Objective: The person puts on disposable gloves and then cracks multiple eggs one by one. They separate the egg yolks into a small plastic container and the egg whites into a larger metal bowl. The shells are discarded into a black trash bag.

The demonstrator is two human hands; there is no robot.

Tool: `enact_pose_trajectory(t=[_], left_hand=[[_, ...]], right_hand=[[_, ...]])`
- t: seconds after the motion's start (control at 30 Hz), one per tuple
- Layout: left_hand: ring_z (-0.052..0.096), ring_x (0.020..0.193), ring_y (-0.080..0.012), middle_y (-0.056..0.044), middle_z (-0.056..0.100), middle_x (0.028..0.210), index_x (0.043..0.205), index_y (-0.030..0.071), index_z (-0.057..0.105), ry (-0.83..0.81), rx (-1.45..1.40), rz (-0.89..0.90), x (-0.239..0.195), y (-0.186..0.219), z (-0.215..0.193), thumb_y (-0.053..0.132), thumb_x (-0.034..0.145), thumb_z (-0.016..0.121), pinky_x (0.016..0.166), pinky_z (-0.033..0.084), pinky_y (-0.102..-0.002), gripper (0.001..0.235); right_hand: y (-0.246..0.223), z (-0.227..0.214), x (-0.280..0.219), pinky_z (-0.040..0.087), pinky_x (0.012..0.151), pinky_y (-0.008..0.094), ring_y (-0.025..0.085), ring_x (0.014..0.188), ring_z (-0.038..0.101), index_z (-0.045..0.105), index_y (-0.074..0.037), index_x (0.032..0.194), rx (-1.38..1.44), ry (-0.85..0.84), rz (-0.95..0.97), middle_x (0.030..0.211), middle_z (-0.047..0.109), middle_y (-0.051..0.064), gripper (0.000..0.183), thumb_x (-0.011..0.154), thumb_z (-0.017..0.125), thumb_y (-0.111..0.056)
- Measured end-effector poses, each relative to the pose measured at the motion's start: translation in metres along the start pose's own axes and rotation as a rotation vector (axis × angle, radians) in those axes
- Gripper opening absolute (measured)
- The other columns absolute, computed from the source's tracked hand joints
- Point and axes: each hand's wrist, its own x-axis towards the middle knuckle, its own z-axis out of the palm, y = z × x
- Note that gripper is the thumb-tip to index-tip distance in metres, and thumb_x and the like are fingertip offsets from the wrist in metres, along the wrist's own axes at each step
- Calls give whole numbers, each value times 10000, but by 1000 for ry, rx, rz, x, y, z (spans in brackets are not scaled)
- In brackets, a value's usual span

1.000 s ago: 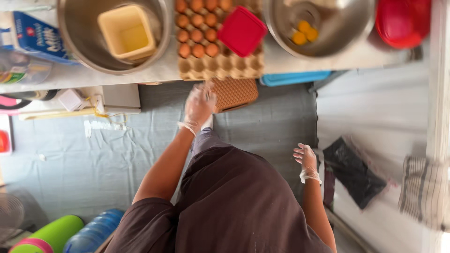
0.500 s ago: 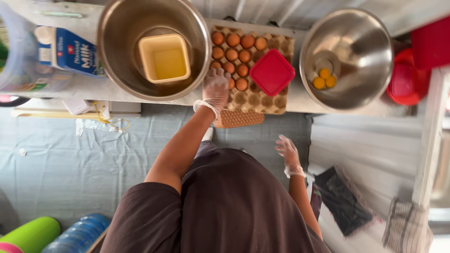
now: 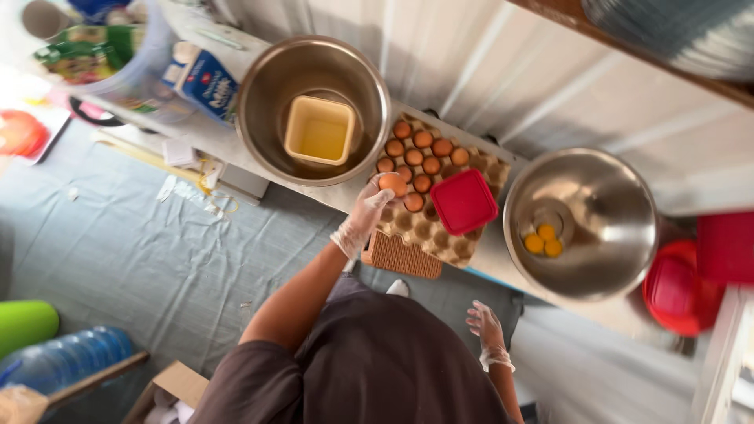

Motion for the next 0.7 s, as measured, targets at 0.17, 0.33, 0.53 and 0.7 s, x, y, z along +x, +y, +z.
enact_pose_trajectory(t=[0.17, 0.33, 0.53, 0.7], left_hand=[[659, 891, -199, -131, 666, 1104, 1430, 102, 475, -43, -583, 67, -30, 44, 33, 317, 984, 563, 797, 550, -344, 503], [631, 940, -201, -123, 608, 1066, 1365, 44, 514, -53, -563, 325, -45, 138, 36, 441, 1121, 527, 849, 560, -344, 466], [644, 901, -223, -134, 587, 1049, 1254, -20, 511, -13, -610, 594, -41, 249, 20, 513, 1103, 499, 800, 572, -346, 554], [514, 981, -116, -83, 441, 1448, 1577, 53, 350, 359, 108, 986, -36, 313, 13, 384, 1167, 500, 858, 494, -295, 547]], right_hand=[[-36, -13, 16, 498, 918, 412, 252, 1044, 661, 622, -119, 1386, -99, -90, -57, 1286, 675, 127, 544, 970, 479, -440], [-68, -15, 20, 500, 927, 424, 266, 1084, 652, 591, -92, 1412, -182, -133, -90, 1298, 671, 131, 561, 1014, 394, -435], [-87, 20, 11, 507, 918, 432, 269, 1083, 659, 599, -76, 1396, -197, -145, -139, 1285, 678, 145, 542, 1012, 399, -403], [-97, 61, 3, 511, 895, 442, 298, 1063, 682, 540, 28, 1396, -55, -79, -195, 1253, 717, 185, 551, 1042, 409, -374]])
